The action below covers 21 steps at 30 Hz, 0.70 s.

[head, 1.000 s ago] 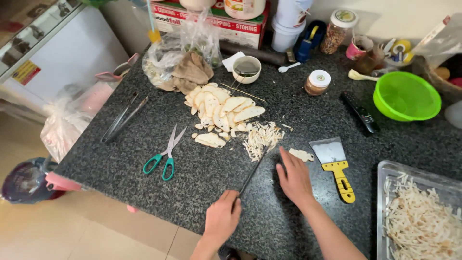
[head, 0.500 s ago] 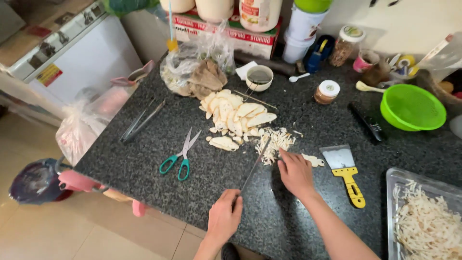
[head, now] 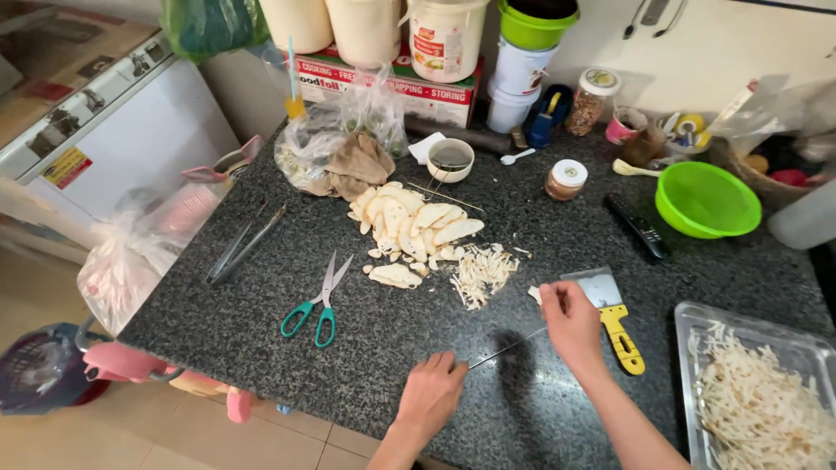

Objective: Cutting and shredding mushrooms or similar vegetable ingredients using a knife and scissors.

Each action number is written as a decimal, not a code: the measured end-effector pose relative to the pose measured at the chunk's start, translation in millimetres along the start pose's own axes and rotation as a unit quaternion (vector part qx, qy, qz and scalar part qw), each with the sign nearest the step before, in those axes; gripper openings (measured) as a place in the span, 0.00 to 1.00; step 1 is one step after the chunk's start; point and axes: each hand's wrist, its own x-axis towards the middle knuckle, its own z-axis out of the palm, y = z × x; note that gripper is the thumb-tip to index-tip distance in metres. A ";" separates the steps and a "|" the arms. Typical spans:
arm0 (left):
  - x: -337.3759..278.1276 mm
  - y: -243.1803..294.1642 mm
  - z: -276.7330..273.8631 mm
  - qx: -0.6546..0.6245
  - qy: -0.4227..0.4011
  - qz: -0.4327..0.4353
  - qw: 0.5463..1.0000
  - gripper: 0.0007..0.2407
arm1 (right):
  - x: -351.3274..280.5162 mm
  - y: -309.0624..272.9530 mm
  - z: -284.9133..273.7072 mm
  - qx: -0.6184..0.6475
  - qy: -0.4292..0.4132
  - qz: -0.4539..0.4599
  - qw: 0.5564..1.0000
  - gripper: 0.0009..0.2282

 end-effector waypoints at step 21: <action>-13.7 6.5 -48.5 0.001 0.218 -0.138 0.966 0.23 | -165.5 -364.0 -44.2 0.099 -0.565 -0.206 0.793 0.22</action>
